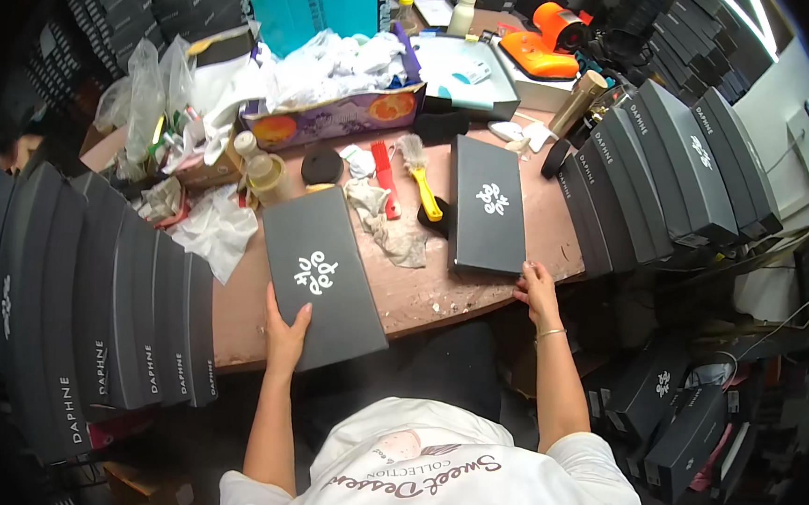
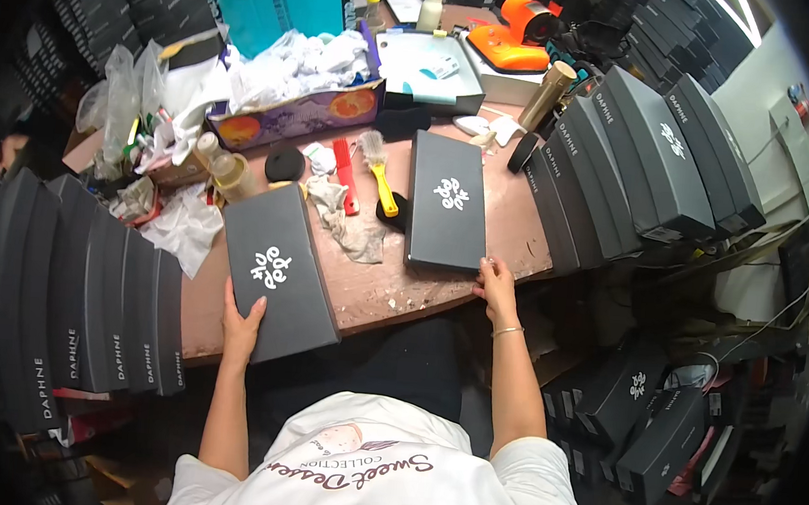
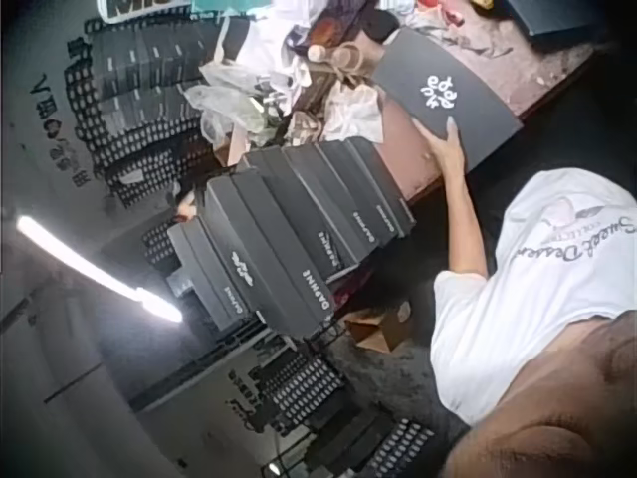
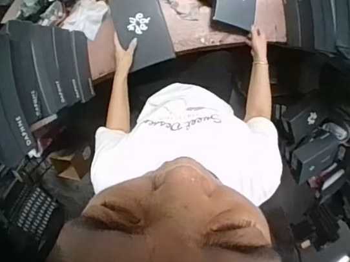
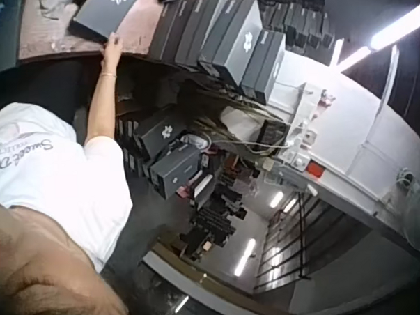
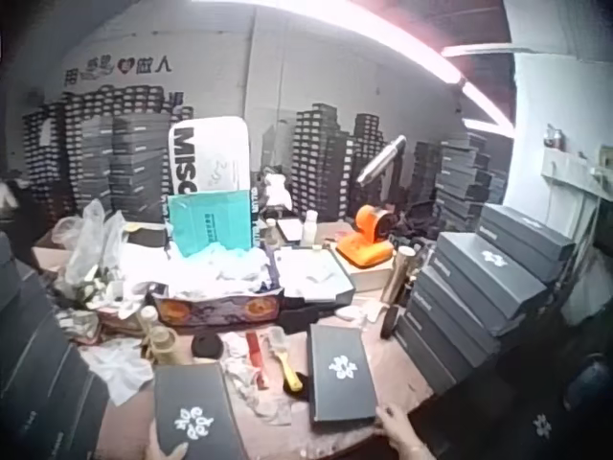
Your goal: Organizing shoe boxes and applying a cleaning or adhesive solution to a box on a workbench.
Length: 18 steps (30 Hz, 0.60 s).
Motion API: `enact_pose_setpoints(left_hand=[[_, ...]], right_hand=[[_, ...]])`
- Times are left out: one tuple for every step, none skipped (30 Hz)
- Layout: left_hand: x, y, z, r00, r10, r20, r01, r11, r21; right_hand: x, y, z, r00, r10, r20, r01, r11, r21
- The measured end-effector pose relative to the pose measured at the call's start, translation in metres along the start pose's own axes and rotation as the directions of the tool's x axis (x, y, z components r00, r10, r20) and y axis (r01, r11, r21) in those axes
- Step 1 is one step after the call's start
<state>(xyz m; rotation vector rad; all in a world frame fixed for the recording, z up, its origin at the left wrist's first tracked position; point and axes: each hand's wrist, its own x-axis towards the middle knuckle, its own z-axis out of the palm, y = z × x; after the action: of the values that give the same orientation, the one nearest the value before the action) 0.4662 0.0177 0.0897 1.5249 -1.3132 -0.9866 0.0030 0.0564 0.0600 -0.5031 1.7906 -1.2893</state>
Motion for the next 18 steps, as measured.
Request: enact_pose_setpoints(left_hand=[[-0.001,0.012,0.000,0.989,0.139,-0.042,-0.128,0.971,0.200],[-0.009,0.028,0.003,0.958,0.279,-0.062,-0.234,0.889,0.394],[-0.012,0.044,0.011,0.905,0.421,-0.055,-0.317,0.757,0.572],[-0.013,0.056,0.022,0.871,0.491,0.001,-0.432,0.766,0.476],[-0.019,0.066,0.031,0.834,0.551,0.034,-0.520,0.763,0.383],[-0.023,0.080,0.042,0.864,0.480,0.149,-0.503,0.819,0.276],[-0.023,0.095,0.058,0.872,0.412,0.264,-0.463,0.868,0.177],[-0.014,0.101,0.082,0.831,0.460,0.312,-0.515,0.849,0.120],[-0.001,0.098,0.112,0.847,0.401,0.349,-0.426,0.905,-0.005],[0.018,0.084,0.144,0.820,0.467,0.331,-0.501,0.865,0.019],[0.037,0.068,0.172,0.848,0.376,0.374,-0.409,0.913,0.011],[0.055,0.063,0.193,0.870,0.232,0.435,-0.271,0.962,0.029],[0.070,0.050,0.210,0.882,0.139,0.450,-0.174,0.984,0.037],[0.084,0.035,0.225,0.882,0.043,0.469,-0.074,0.996,0.049],[0.089,0.034,0.241,0.855,-0.043,0.516,0.017,0.998,0.055],[0.086,0.033,0.245,0.865,-0.083,0.495,0.073,0.997,0.040],[0.087,0.033,0.245,0.872,-0.122,0.474,0.125,0.992,0.024],[0.080,0.059,0.234,0.777,-0.188,0.601,0.175,0.981,0.081]], right_hand=[[0.009,-0.003,0.001,0.999,0.019,0.039,-0.015,0.995,-0.095],[0.018,-0.007,0.001,0.996,0.040,0.076,-0.025,0.981,-0.193],[0.024,-0.004,-0.004,0.997,0.036,0.063,-0.024,0.983,-0.180],[0.035,0.000,-0.015,0.986,0.114,0.118,-0.104,0.991,-0.081],[0.044,0.006,-0.021,0.961,0.187,0.203,-0.189,0.982,-0.006],[0.045,0.009,-0.019,0.952,0.217,0.215,-0.238,0.968,0.078],[0.044,0.013,-0.015,0.938,0.250,0.240,-0.291,0.944,0.156],[0.046,0.017,-0.016,0.936,0.208,0.286,-0.260,0.952,0.159],[0.047,0.021,-0.013,0.929,0.165,0.330,-0.229,0.960,0.162],[0.042,0.022,-0.006,0.924,0.173,0.341,-0.255,0.943,0.213],[0.037,0.019,0.001,0.918,0.187,0.350,-0.286,0.923,0.256],[0.034,0.019,0.008,0.881,0.209,0.425,-0.345,0.898,0.274],[0.031,0.015,0.016,0.844,0.224,0.488,-0.400,0.869,0.292],[0.011,0.002,0.037,0.863,0.250,0.440,-0.407,0.859,0.310],[0.019,0.010,0.033,0.860,0.230,0.456,-0.402,0.856,0.325],[0.013,0.006,0.034,0.890,0.215,0.402,-0.366,0.862,0.351],[0.011,-0.002,0.040,0.917,0.200,0.345,-0.329,0.867,0.375],[0.013,0.002,0.037,0.947,0.150,0.283,-0.263,0.868,0.422]])
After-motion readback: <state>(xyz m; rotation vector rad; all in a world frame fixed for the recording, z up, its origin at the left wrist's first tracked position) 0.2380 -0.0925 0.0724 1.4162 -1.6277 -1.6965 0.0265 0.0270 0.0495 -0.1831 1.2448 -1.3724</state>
